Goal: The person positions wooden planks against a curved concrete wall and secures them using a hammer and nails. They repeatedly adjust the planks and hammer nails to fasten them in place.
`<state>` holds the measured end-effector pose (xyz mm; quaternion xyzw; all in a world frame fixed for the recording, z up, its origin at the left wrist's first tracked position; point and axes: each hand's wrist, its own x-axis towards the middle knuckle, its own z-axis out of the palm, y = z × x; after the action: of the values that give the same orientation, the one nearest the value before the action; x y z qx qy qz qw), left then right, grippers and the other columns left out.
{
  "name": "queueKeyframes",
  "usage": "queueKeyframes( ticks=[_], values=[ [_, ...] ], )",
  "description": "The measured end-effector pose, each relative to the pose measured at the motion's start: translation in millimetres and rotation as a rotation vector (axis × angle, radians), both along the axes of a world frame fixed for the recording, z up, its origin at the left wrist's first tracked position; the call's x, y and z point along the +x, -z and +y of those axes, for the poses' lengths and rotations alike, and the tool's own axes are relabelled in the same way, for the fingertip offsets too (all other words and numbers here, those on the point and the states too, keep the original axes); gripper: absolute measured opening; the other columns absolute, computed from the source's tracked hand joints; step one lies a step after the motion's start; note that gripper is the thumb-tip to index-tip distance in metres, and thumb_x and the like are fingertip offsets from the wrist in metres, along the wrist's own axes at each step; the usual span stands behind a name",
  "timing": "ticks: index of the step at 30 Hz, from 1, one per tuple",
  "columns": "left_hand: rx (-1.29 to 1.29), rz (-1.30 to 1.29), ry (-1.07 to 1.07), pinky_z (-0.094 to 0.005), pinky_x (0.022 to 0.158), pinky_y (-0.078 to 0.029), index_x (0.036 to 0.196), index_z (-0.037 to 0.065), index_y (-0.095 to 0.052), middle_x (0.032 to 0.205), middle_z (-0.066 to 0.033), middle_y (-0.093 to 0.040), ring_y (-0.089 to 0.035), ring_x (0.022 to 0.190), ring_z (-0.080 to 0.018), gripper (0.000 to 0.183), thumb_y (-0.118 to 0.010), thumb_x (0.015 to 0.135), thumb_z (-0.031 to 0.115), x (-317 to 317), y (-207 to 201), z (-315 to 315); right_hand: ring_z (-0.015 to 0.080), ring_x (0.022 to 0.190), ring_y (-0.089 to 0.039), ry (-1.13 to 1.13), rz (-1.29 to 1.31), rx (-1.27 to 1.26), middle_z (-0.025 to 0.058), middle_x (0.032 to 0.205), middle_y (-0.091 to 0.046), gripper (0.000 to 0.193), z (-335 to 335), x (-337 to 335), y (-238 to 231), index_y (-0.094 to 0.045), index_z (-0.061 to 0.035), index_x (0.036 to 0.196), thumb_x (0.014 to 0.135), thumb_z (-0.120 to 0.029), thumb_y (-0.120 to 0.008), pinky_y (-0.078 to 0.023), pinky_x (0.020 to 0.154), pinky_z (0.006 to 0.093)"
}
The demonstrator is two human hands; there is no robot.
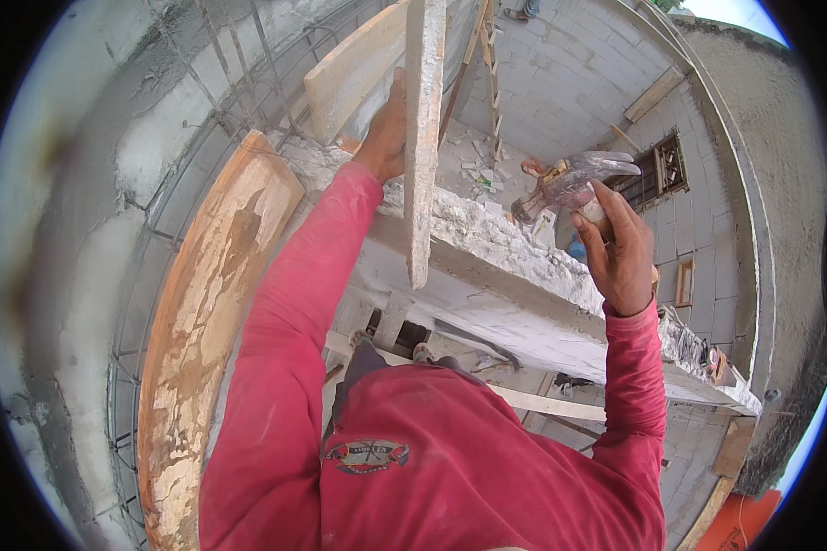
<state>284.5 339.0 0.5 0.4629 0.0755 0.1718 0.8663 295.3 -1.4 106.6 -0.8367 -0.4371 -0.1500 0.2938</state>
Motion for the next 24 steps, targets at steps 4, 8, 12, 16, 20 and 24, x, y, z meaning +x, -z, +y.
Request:
queueKeyframes(
  ticks=[4,8,12,16,20,24],
  values=[
    [-0.359,-0.758,0.708,-0.0313,0.062,-0.057,0.124,0.000,-0.056,0.092,-0.0104,-0.067,-0.070,0.075,-0.0215,0.049,-0.069,0.100,0.041,22.0,21.4,-1.0,0.0270,0.069,-0.067,-0.075,-0.339,-0.317,0.0043,0.076,-0.064,0.035,18.9,13.8,-35.6,-0.072,-0.0172,0.117,0.089,-0.038,-0.078,-0.052,0.062,0.0402],
    [-0.436,-0.588,0.733,-0.0305,0.059,-0.059,0.119,0.002,-0.058,0.087,-0.0093,-0.067,-0.071,0.068,-0.0185,0.037,-0.070,0.101,0.032,5.9,7.0,-37.4,0.0237,0.063,-0.065,-0.213,-0.561,-0.448,0.0018,0.068,-0.060,0.043,37.4,39.5,-55.8,-0.075,-0.0215,0.114,0.090,-0.056,-0.070,-0.050,0.057,0.0377],
    [-0.229,-0.210,0.275,-0.0257,0.046,-0.049,0.117,0.003,-0.059,0.075,-0.0067,-0.062,-0.062,0.055,-0.0152,0.032,-0.062,0.105,0.032,-45.4,13.2,-74.6,0.0239,0.060,-0.066,-0.317,-0.592,-0.562,0.0001,0.065,-0.060,0.048,59.4,54.2,-71.6,-0.074,-0.0222,0.108,0.089,-0.065,-0.067,-0.049,0.055,0.0371],
    [-0.109,-0.198,0.337,-0.0234,0.042,-0.042,0.113,0.005,-0.059,0.069,-0.0039,-0.057,-0.054,0.049,-0.0119,0.038,-0.051,0.110,0.042,-52.5,28.1,-76.7,0.0264,0.065,-0.071,-0.336,-0.540,-0.664,0.0006,0.070,-0.068,0.047,63.3,54.6,-75.2,-0.074,-0.0241,0.110,0.090,-0.066,-0.065,-0.053,0.060,0.0398],
    [-0.260,-0.312,0.477,-0.0263,0.049,-0.049,0.120,0.000,-0.060,0.085,-0.0119,-0.066,-0.064,0.061,-0.0185,0.046,-0.065,0.103,0.042,-72.1,50.1,-69.9,0.0298,0.065,-0.071,-0.334,-0.408,-0.622,0.0037,0.072,-0.071,0.057,63.3,56.0,-70.6,-0.071,-0.0216,0.119,0.088,-0.069,-0.066,-0.053,0.059,0.0415],
    [-0.140,-0.015,0.297,-0.0254,0.051,-0.048,0.120,0.001,-0.059,0.083,-0.0084,-0.064,-0.063,0.061,-0.0171,0.040,-0.063,0.105,0.038,-98.2,59.4,-67.3,0.0335,0.061,-0.069,-0.234,-0.313,-0.583,0.0096,0.074,-0.072,0.081,60.4,38.2,-36.2,-0.055,-0.0173,0.146,0.087,-0.073,-0.066,-0.054,0.060,0.0425]
  ],
)
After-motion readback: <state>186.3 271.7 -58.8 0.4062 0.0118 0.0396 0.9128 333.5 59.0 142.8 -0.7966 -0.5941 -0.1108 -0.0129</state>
